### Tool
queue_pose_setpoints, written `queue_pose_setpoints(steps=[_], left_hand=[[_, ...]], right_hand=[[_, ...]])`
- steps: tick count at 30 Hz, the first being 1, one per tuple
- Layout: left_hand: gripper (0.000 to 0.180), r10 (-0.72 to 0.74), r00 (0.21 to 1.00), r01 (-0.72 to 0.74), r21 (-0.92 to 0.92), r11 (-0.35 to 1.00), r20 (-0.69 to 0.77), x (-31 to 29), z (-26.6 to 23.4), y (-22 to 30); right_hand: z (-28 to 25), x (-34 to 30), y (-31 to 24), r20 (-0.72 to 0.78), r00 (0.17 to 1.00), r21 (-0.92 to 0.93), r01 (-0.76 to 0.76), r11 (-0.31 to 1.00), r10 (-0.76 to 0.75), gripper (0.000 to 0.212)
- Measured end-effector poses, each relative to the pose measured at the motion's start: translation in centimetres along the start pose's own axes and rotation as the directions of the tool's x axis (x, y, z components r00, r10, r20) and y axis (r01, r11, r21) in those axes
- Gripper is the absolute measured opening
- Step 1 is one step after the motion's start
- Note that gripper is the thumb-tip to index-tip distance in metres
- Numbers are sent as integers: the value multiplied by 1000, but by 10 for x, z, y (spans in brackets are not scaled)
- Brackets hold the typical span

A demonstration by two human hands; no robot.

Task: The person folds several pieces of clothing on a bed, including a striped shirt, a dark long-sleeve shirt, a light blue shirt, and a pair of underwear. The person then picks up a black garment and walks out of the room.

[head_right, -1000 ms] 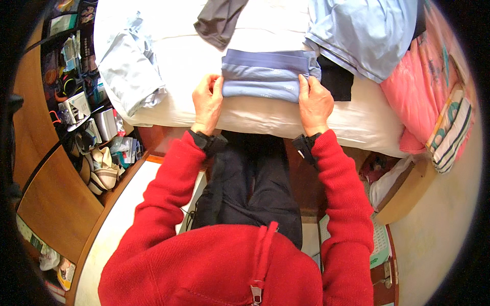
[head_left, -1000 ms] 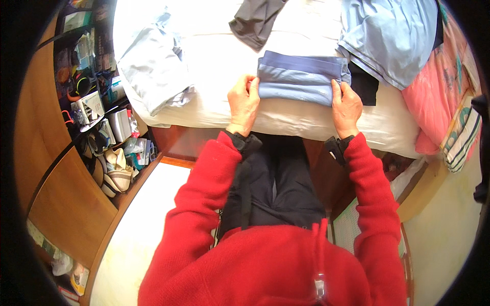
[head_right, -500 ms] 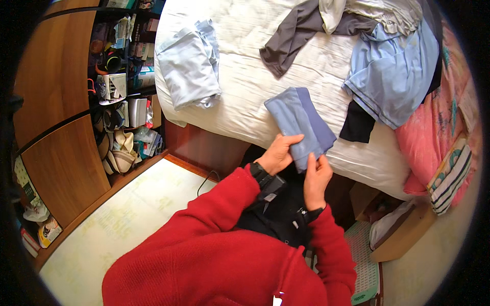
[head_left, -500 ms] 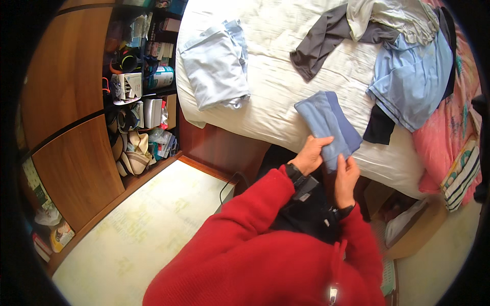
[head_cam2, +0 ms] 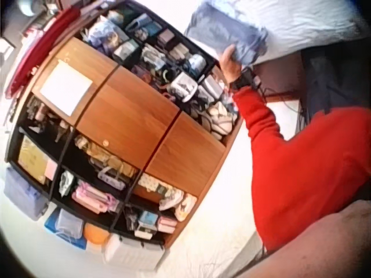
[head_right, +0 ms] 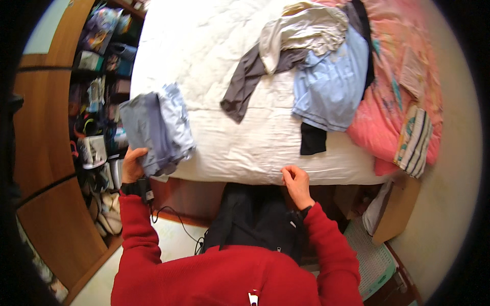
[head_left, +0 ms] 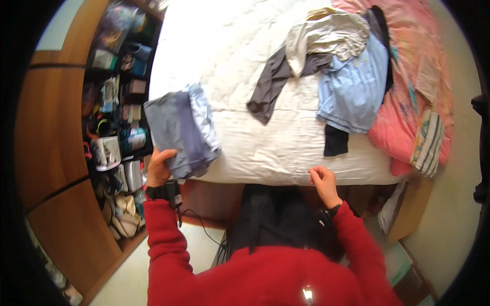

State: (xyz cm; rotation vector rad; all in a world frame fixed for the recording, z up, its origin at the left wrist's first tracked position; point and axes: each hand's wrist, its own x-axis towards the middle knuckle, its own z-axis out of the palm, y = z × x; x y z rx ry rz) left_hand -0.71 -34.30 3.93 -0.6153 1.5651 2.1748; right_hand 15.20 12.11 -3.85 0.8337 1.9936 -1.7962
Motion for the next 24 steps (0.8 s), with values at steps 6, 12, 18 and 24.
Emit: queue_pose_setpoints(steps=[6, 12, 18, 24], left_hand=[[64, 193, 908, 323, 916, 238, -371, 61, -86, -57], [72, 582, 807, -196, 976, 96, 104, 55, -34, -95], [69, 286, 958, 32, 999, -28, -22, 73, 13, -126], [72, 289, 957, -6, 1000, 7, 3, 71, 8, -125]], right_hand=[[-67, 93, -33, -364, 902, -74, 222, 972, -233, 12], [-144, 169, -66, -721, 576, -374, 146, 916, -386, 23], [-133, 232, -114, -468, 588, -699, 211, 684, -660, 24], [-96, 316, -175, -244, 673, -723, 354, 593, -699, 25]])
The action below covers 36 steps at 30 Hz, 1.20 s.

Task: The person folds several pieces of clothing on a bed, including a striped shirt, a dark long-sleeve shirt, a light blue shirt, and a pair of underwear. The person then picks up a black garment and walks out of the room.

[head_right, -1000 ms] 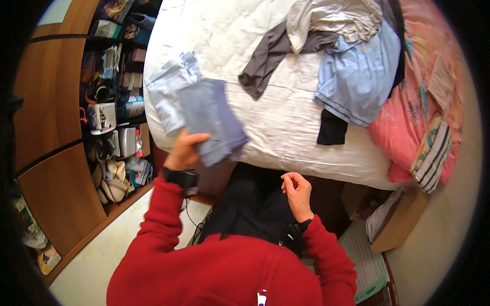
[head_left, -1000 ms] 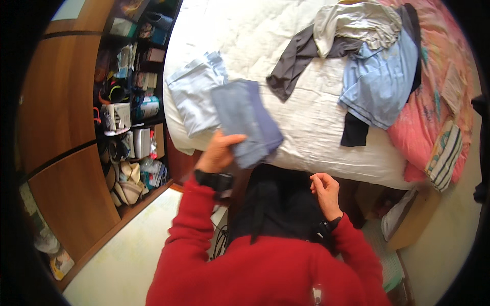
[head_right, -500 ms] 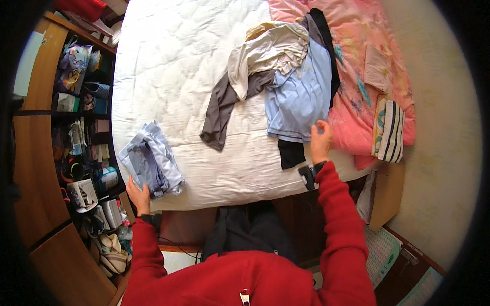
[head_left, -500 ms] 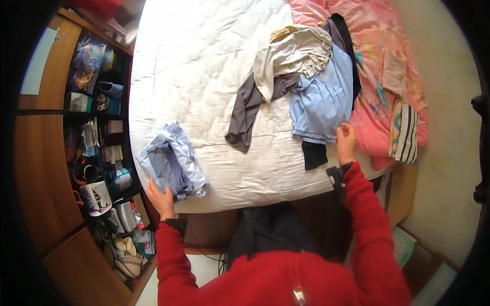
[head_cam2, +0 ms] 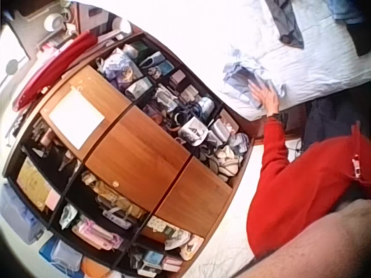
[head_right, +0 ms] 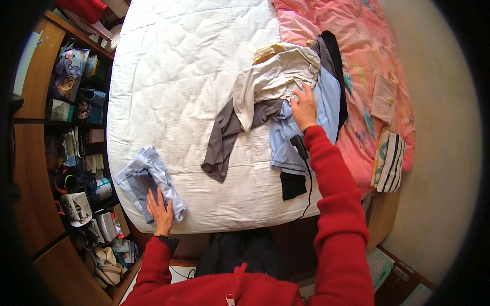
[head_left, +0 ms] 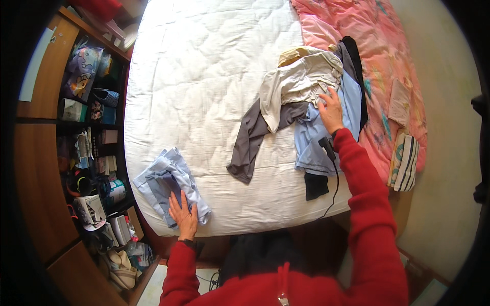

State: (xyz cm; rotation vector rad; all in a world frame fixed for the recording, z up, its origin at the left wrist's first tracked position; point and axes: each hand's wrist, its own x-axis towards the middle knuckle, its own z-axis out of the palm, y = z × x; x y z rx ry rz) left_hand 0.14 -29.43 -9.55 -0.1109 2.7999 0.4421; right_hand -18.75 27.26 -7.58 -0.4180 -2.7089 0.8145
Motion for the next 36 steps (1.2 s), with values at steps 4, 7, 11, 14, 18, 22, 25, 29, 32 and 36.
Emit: queue_pose_setpoints(steps=[4, 7, 11, 14, 18, 22, 25, 29, 32, 36], left_hand=[[72, 9, 1000, -9, -19, 1000, 5, 2, -5, 4], [69, 30, 999, -30, -48, 998, -14, 3, -11, 6], [62, 63, 994, -75, -134, 988, -89, 4, -27, 14], [50, 103, 961, -143, -143, 979, -258, 6, -35, 39], [24, 160, 962, -251, -484, 838, -222, 12, -34, 92], [20, 97, 979, 135, -924, 358, 181, 21, 3, 179], [20, 188, 982, -110, -878, 467, -23, 31, 34, 236], [39, 108, 972, -220, -632, 743, -211, 48, 64, 266], [54, -21, 969, -88, -429, 899, -244, 64, 75, 252], [48, -36, 917, -98, -310, 946, -398, 80, 79, 229]], right_hand=[[35, 40, -3, 142, 987, -48, 87, 995, -80, 17], [53, 50, -8, 289, 943, -157, 217, 963, -165, 19], [50, 44, -28, 185, 967, -124, 200, 972, -176, 18], [20, 10, -49, -24, 971, 46, 238, 970, -237, 19], [-26, -94, -87, 38, 969, 98, 238, 966, -243, 21], [-42, -211, -117, 184, 969, 209, 124, 970, -163, 24], [-37, -281, -128, 305, 947, 233, 25, 972, -97, 30], [-29, -345, -134, 394, 919, 275, -132, 952, 14, 25], [-29, -359, -125, 494, 868, 310, -230, 923, 50, 22], [-28, -312, -97, 360, 906, 311, -341, 887, 222, 20]])
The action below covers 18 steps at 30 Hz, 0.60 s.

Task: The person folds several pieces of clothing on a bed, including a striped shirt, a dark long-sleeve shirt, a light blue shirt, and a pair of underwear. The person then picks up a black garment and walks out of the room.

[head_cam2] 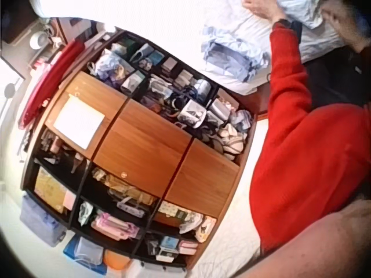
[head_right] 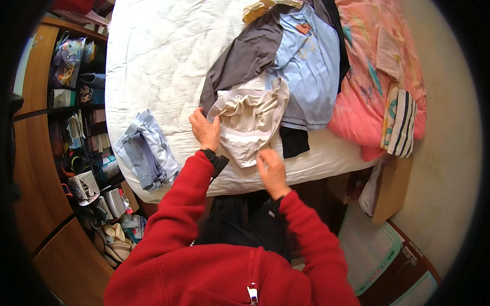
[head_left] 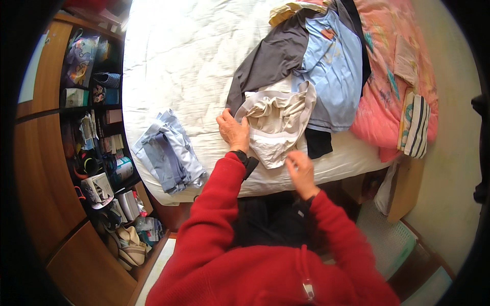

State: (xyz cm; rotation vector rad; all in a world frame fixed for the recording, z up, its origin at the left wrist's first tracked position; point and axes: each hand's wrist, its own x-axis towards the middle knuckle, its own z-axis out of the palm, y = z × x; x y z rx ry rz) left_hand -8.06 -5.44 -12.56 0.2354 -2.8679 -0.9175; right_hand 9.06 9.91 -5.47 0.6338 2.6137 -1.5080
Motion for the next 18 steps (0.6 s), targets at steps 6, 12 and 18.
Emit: queue_pose_setpoints(steps=[6, 12, 18], left_hand=[[20, -24, 768, 413, -465, 783, 640, 11, -27, -1], [17, 372, 659, 422, -730, 537, 654, -19, -104, 34], [19, 208, 493, 856, -514, 56, 845, -30, -162, 46]], right_hand=[[-32, 124, -20, -166, 912, -352, 300, 886, -375, 47], [-5, 159, -35, 258, 825, -361, 565, 742, -502, 64], [-12, 125, -20, 176, 880, -286, 474, 833, -440, 18]])
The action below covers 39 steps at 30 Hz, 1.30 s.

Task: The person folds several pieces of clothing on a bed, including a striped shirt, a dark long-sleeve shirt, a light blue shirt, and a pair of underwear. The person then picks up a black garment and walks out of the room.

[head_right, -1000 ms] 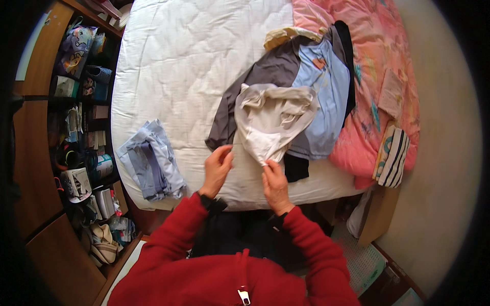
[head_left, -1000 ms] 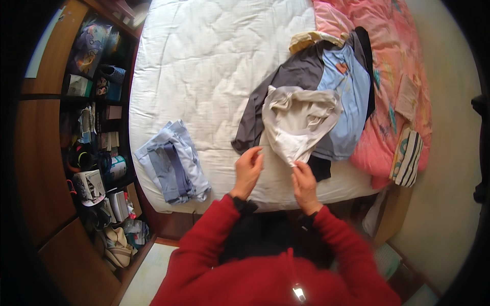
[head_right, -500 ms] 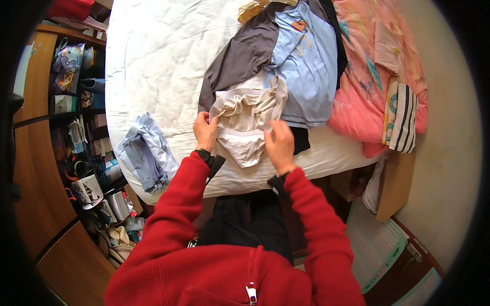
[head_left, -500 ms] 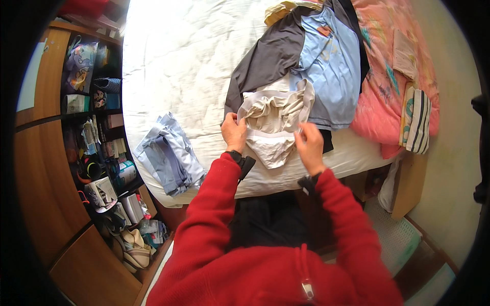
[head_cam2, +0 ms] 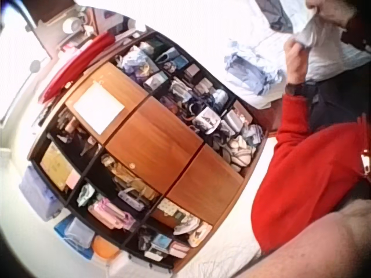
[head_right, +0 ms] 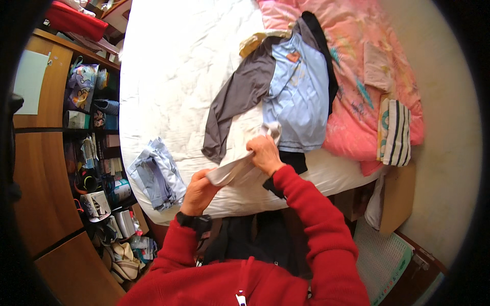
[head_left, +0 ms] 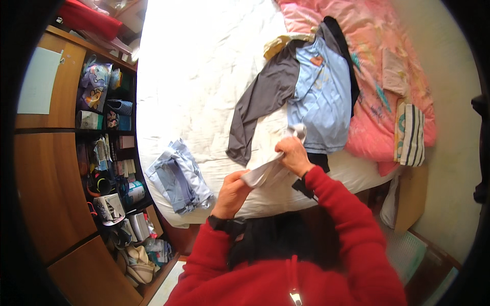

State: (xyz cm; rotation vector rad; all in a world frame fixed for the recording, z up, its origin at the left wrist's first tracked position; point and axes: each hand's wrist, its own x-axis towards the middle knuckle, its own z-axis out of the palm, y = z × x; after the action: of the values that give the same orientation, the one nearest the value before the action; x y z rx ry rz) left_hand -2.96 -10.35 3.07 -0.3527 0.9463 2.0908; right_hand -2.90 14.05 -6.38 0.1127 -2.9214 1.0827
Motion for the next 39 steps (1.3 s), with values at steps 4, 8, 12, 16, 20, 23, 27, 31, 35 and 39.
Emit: queue_pose_setpoints(steps=[4, 8, 12, 16, 20, 23, 27, 31, 35, 39], left_hand=[[38, -50, 995, 90, -553, 829, 86, -25, -4, 3], [52, 76, 945, 107, -523, 845, 317, -35, 9, -3], [56, 50, 925, 174, -536, 826, 377, -46, 56, -10], [69, -10, 976, 107, -441, 891, 217, -84, 131, -37], [73, -18, 984, 27, -50, 998, 175, -93, 158, -24], [53, 82, 851, 82, -285, 955, 519, -103, 145, -1], [41, 201, 931, -118, -267, 956, 306, -109, 127, 7], [37, 488, 813, -578, 346, 739, 318, -111, 124, -23], [44, 326, 849, -445, 230, 866, 415, -116, 144, -27], [37, 483, 589, -725, 161, 669, 647, -118, 170, 58]], right_hand=[[-34, -49, 8, -72, 989, 60, -126, 990, 130, 13], [-55, -103, 8, -7, 964, -180, -264, 948, 267, 7], [-63, -156, -15, 36, 924, 264, -377, 888, 382, 23], [-64, -182, -58, 704, 517, 599, -801, -16, 487, 53], [-86, -185, -91, 755, 642, 599, -759, -256, -136, 77], [-117, -190, -109, 594, 801, 766, -534, -358, 77, 71], [-180, -187, -118, 282, 927, 555, -367, -746, -246, 55], [-234, -184, -163, 221, 928, 750, -359, -556, -300, 46], [-287, -192, -222, 405, 837, 901, -433, 7, -367, 44], [-329, -189, -253, 659, 676, 703, -396, 591, -331, 57]])
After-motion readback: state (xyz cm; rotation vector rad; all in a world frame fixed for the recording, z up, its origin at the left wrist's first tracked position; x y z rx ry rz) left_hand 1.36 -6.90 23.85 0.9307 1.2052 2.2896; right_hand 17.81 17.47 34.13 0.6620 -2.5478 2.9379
